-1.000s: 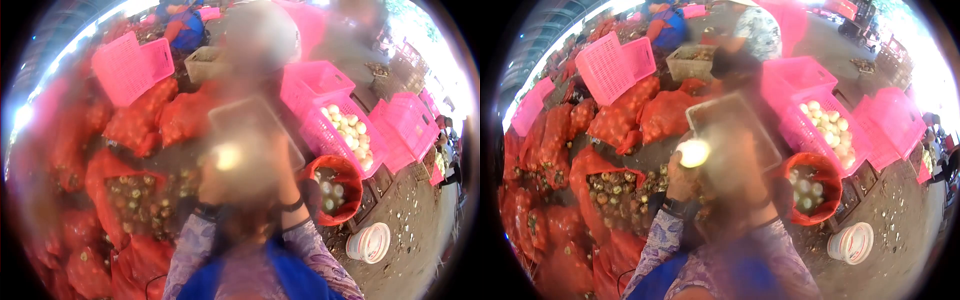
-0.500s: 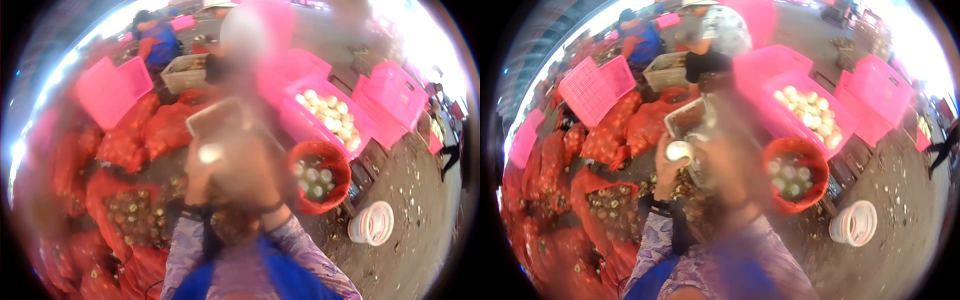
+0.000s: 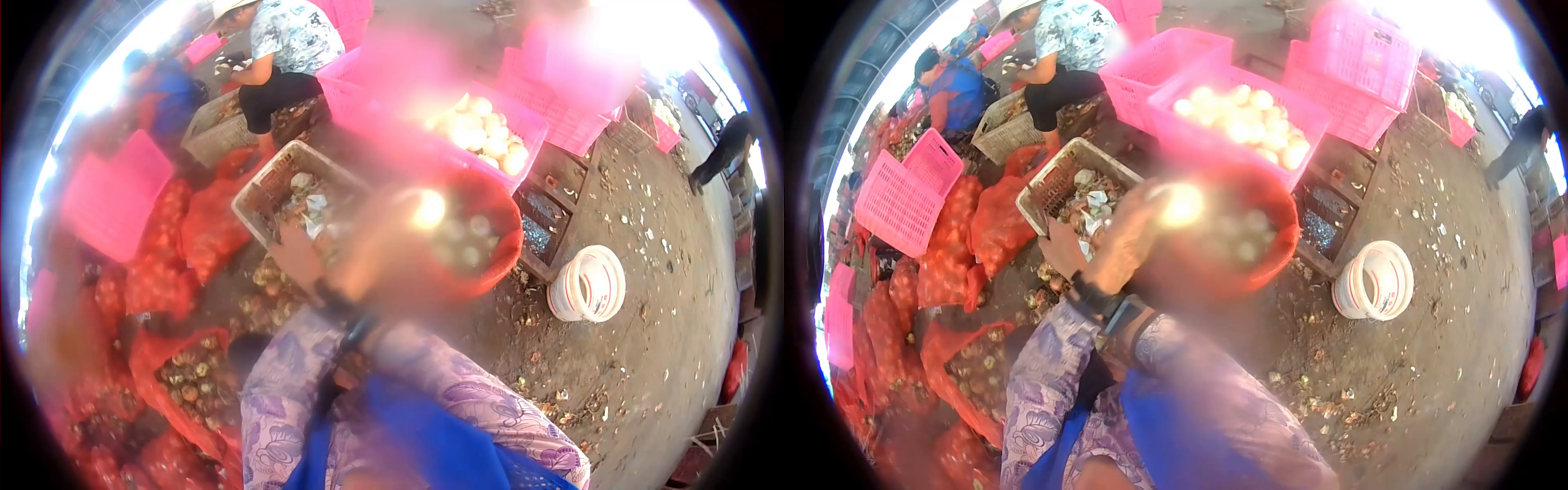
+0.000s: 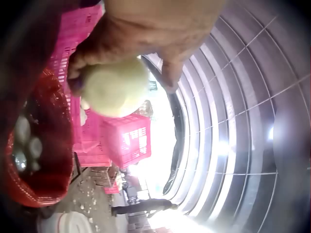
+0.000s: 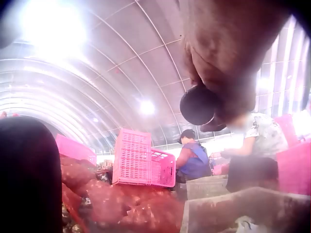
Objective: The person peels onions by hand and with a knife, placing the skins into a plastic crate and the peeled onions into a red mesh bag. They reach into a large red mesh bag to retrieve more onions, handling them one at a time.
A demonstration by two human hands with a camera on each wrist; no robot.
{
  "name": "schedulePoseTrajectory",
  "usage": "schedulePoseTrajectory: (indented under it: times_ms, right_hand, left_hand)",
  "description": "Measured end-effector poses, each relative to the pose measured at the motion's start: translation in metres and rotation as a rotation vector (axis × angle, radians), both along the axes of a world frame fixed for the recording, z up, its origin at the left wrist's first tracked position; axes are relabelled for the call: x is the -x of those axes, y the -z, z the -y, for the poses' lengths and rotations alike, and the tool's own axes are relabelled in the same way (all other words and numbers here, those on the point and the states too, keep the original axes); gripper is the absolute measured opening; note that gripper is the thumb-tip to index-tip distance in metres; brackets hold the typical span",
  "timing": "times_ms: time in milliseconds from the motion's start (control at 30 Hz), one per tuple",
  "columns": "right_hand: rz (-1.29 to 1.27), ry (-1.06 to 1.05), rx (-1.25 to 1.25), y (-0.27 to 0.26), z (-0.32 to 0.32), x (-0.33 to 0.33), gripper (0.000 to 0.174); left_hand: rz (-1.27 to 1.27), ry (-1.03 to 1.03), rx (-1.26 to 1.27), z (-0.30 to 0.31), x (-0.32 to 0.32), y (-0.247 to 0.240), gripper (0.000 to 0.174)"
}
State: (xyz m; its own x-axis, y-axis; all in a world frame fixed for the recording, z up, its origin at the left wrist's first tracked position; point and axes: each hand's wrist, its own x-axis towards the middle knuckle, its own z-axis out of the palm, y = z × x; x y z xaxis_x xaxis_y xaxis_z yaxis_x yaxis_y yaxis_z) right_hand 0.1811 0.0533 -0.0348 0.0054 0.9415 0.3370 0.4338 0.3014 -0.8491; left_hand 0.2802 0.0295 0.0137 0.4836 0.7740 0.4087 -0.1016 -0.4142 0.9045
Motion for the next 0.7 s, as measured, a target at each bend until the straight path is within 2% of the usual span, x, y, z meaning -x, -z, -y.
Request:
schedulePoseTrajectory:
  times_ms: [33, 67, 100, 133, 167, 200, 233, 300, 333, 367, 400, 433, 467, 500, 533, 567, 600, 633, 700]
  right_hand:
    - [-0.249, -0.045, 0.058, -0.015, 0.011, -0.003, 0.045]
    - [-0.497, -0.092, 0.118, -0.032, 0.022, -0.005, 0.046]
    - [-0.495, -0.107, 0.127, -0.049, 0.030, -0.008, 0.046]
    - [-0.565, -0.059, 0.254, -0.068, 0.038, -0.012, 0.049]
    - [-0.629, -0.010, 0.385, -0.075, 0.043, -0.017, 0.053]
    - [-0.620, -0.033, 0.401, -0.067, 0.042, -0.024, 0.053]
    - [-0.311, 0.151, 0.058, -0.049, 0.037, -0.031, 0.050]
    - [0.266, 0.422, -0.664, -0.020, 0.030, -0.028, 0.043]
    - [0.227, 0.322, -0.665, -0.039, 0.037, -0.029, 0.043]
    - [-0.158, -0.007, -0.301, -0.060, 0.039, -0.037, 0.033]
    - [-0.491, -0.327, 0.108, -0.076, 0.040, -0.035, 0.024]
    - [-0.892, -0.245, 0.159, -0.078, 0.041, -0.019, 0.024]
    - [-0.646, -0.184, 0.059, -0.055, 0.020, -0.028, 0.034]
    - [-0.708, -0.176, 0.138, -0.056, 0.017, -0.029, 0.034]
    - [-0.715, -0.209, 0.054, -0.041, 0.005, -0.032, 0.031]
    - [-0.591, -0.156, 0.071, -0.041, 0.003, -0.035, 0.027]
    - [-0.598, -0.163, 0.172, -0.064, 0.020, -0.032, 0.028]
    - [-0.543, -0.127, 0.098, -0.048, 0.013, -0.035, 0.032]
    - [-0.419, -0.112, 0.080, -0.059, 0.022, -0.033, 0.032]
  left_hand:
    - [0.351, 0.184, 0.758, 0.014, -0.004, -0.028, 0.041]
    - [0.310, 0.013, 0.756, 0.015, 0.002, -0.030, 0.041]
    - [0.271, -0.160, 0.755, 0.016, 0.011, -0.030, 0.042]
    - [0.279, -0.177, 0.760, 0.019, 0.027, -0.037, 0.042]
    - [0.320, -0.230, 0.588, 0.024, 0.054, -0.052, 0.042]
    - [0.359, -0.289, 0.413, 0.030, 0.085, -0.069, 0.043]
    - [0.393, -0.359, 0.232, 0.036, 0.116, -0.081, 0.043]
    - [0.555, -0.452, 0.066, 0.058, 0.189, -0.094, 0.038]
    - [0.611, -0.613, 0.042, 0.076, 0.221, -0.100, 0.034]
    - [0.604, -0.723, 0.019, 0.091, 0.261, -0.089, 0.034]
    - [0.569, -0.945, -0.003, 0.107, 0.303, -0.064, 0.031]
    - [0.534, -1.144, -0.018, 0.122, 0.340, -0.037, 0.028]
    - [0.531, -1.327, -0.010, 0.136, 0.367, -0.008, 0.025]
    - [0.481, -1.456, 0.093, 0.154, 0.394, 0.025, 0.021]
    - [0.434, -1.563, 0.201, 0.169, 0.414, 0.056, 0.017]
    - [0.355, -1.601, 0.290, 0.182, 0.422, 0.078, 0.017]
    - [0.280, -1.635, 0.385, 0.195, 0.428, 0.102, 0.017]
    - [0.303, -1.656, 0.393, 0.201, 0.432, 0.138, 0.017]
    - [0.255, -1.624, 0.476, 0.215, 0.442, 0.210, 0.017]
